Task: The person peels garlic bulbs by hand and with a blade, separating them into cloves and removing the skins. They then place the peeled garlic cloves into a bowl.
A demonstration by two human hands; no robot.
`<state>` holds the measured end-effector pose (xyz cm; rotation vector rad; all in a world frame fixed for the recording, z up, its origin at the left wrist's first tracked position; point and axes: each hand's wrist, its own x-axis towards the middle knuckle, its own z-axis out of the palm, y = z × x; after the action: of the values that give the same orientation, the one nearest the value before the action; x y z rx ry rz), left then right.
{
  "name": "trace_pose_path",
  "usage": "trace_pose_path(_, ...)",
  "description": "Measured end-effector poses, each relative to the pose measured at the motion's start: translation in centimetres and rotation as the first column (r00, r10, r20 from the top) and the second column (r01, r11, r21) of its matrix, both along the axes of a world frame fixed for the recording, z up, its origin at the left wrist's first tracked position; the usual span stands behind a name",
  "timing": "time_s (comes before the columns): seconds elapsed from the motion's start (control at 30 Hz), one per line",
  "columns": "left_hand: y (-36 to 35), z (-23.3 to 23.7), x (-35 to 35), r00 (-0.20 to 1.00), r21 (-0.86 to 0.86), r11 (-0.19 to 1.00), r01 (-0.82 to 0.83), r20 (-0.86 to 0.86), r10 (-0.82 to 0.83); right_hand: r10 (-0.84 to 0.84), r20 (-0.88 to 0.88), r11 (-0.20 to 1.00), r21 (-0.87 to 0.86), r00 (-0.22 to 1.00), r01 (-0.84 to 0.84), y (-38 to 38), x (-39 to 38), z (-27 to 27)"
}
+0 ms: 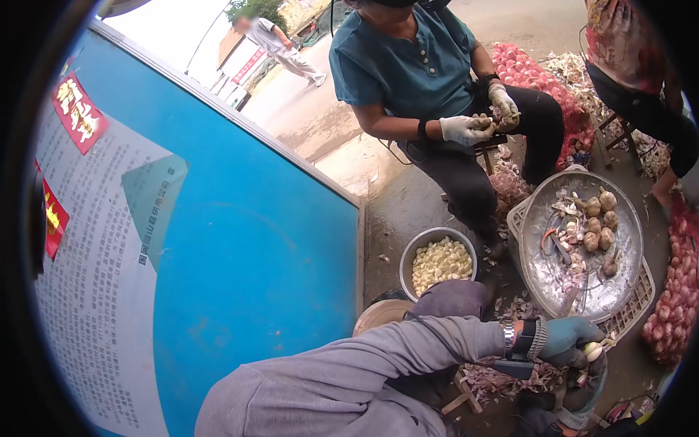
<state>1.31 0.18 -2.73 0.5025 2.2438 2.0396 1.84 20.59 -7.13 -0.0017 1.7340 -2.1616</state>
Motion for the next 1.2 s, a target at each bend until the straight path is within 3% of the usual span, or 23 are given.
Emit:
trace_pose_path(0.07,-0.1,0.1,0.1,0.999,-0.005,1.0,0.015,0.028,-0.015,-0.172,0.256,0.971,-0.116,0.951,0.207,-0.8,0.1,0.5)
trace_pose_path(0.2,0.6,0.0,0.1,0.999,0.123,0.992,-0.042,0.01,0.041,0.019,0.195,0.988,-0.156,0.981,0.012,1.3,-0.6,-1.3)
trace_pose_path(0.27,0.9,-0.4,-0.2,0.997,0.18,0.981,-0.07,0.044,0.063,-0.137,0.253,0.932,-0.295,0.958,0.211,0.2,-0.2,-1.3)
trace_pose_path(0.3,1.0,-0.6,-0.5,0.994,0.206,0.973,-0.106,0.038,0.101,-0.137,0.253,0.932,-0.295,0.958,0.212,0.7,-0.4,-1.3)
trace_pose_path(0.37,0.8,-0.7,-0.7,0.99,0.232,0.962,-0.143,0.033,0.139,0.194,0.205,0.853,-0.519,0.959,-0.062,2.9,-1.7,-1.8)
trace_pose_path(0.4,0.6,-0.5,-0.7,0.989,0.167,0.974,-0.15,0.014,0.15,-0.05,0.087,0.952,-0.296,0.995,0.074,2.4,-1.2,-2.0)
trace_pose_path(0.43,0.5,-0.4,-0.7,0.987,0.101,0.982,-0.159,-0.006,0.161,-0.049,0.088,0.952,-0.297,0.995,0.073,2.5,-1.3,-1.8)
trace_pose_path(0.5,0.6,0.0,-0.3,0.99,0.099,0.985,-0.139,0.05,0.135,-0.044,0.253,0.926,-0.352,0.966,0.134,2.6,-1.7,-0.9)
trace_pose_path(0.63,0.7,0.1,0.0,0.991,0.098,0.989,-0.109,0.088,0.1,-0.036,0.278,0.903,-0.402,0.96,0.15,4.2,-2.7,-2.9)
trace_pose_path(0.7,0.8,-0.1,-0.1,0.991,0.129,0.986,-0.109,0.085,0.098,0.363,0.115,0.673,-0.719,0.925,-0.175,4.6,-3.5,-3.4)
trace_pose_path(0.73,0.9,-0.2,-0.1,0.992,0.163,0.981,-0.108,0.083,0.096,0.365,0.117,0.673,-0.719,0.924,-0.175,4.6,-3.4,-3.3)
trace_pose_path(0.8,0.9,-0.1,0.0,0.989,0.12,0.984,-0.135,0.069,0.127,0.253,0.045,0.789,-0.588,0.966,-0.179,4.2,-2.8,-2.7)
trace_pose_path(0.83,0.8,0.0,0.0,0.987,0.077,0.984,-0.158,0.052,0.155,0.255,0.047,0.789,-0.588,0.966,-0.18,3.4,-2.3,-1.8)
trace_pose_path(0.9,0.5,-0.2,-0.1,0.988,0.01,0.988,-0.153,0.04,0.152,-0.049,0.287,0.877,-0.447,0.957,0.179,1.3,-1.4,0.2)
trace_pose_path(0.97,0.4,-0.4,-0.2,0.989,-0.057,0.988,-0.147,0.028,0.148,-0.365,0.457,0.836,-0.222,0.811,0.502,-0.8,-0.7,2.2)
trace_pose_path(1.0,0.5,-0.6,-0.3,0.987,-0.066,0.984,-0.164,-0.014,0.163,-0.513,0.506,0.768,-0.088,0.693,0.634,-1.2,-0.5,2.5)
trace_pose_path(1.03,0.6,-0.8,-0.3,0.983,-0.074,0.981,-0.181,-0.055,0.177,-0.513,0.507,0.769,-0.086,0.693,0.633,-0.8,-0.6,1.9)
trace_pose_path(1.07,0.6,-0.8,-0.2,0.982,-0.074,0.98,-0.183,-0.053,0.179,-0.47,0.233,0.87,-0.041,0.852,0.491,0.3,-0.9,0.5)
trace_pose_path(1.1,0.7,-0.9,-0.2,0.983,-0.053,0.982,-0.18,-0.034,0.178,-0.349,-0.051,0.935,0.052,0.936,0.352,1.7,-1.3,-1.3)
trace_pose_path(1.13,0.8,-0.9,-0.2,0.984,-0.032,0.983,-0.178,-0.016,0.178,-0.166,-0.313,0.956,0.183,0.935,0.23,3.3,-1.7,-3.1)
trace_pose_path(1.17,0.7,-0.8,-0.2,0.984,-0.032,0.983,-0.179,-0.015,0.179,0.06,-0.523,0.931,0.336,0.85,0.141,4.5,-2.0,-4.7)
trace_pose_path(1.2,0.7,-0.7,-0.1,0.986,-0.073,0.983,-0.169,-0.005,0.17,0.301,-0.659,0.864,0.494,0.689,0.094,5.5,-2.1,-5.8)
